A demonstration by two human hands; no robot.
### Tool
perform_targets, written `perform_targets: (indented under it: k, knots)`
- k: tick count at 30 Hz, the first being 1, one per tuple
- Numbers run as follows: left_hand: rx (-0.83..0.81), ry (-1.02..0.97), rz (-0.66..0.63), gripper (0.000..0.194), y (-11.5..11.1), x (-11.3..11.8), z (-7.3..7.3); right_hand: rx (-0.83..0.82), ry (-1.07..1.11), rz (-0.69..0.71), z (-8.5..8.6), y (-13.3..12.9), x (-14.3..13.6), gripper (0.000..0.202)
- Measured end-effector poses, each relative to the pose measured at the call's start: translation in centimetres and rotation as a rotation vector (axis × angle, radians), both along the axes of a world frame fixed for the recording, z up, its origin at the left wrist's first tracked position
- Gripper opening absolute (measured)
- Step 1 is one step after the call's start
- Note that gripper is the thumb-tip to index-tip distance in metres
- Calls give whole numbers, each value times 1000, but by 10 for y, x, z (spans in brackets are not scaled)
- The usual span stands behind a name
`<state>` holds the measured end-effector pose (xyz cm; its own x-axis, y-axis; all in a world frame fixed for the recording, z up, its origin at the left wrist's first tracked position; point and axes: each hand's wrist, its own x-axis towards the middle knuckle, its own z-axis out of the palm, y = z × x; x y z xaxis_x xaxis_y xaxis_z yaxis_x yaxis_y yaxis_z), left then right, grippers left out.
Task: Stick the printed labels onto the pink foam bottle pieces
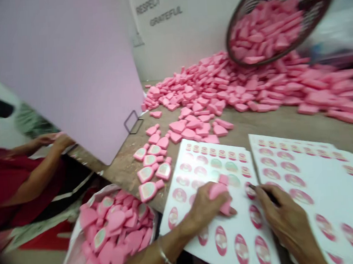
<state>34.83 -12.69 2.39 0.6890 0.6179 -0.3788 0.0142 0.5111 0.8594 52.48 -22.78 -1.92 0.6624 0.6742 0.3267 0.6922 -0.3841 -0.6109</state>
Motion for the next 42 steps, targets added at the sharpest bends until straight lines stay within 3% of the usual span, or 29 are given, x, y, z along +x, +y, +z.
perform_targets:
  k: [3,6,14,23,31,37,42]
  knots:
    - [74,27,20,34,0,1,5,19,47,28,24,0,-12,24]
    - [123,28,-41,36,2,2,10,27,5,13,30,-1,-13,19]
    - [197,54,-67,35,12,10,23,-6,-141,16,26,6,-8,9]
    - [210,42,-105,31,31,34,9,-85,-339,35,15,32,-8,12]
    - [232,44,-109,27,30,32,8,-43,-197,118,16,32,-5,9]
    - [218,33,-119,27,30,32,8,-69,-355,26,15,32,-6,12]
    - [214,26,-106,31,31,33,5,-61,-230,73,16,34,-1,13]
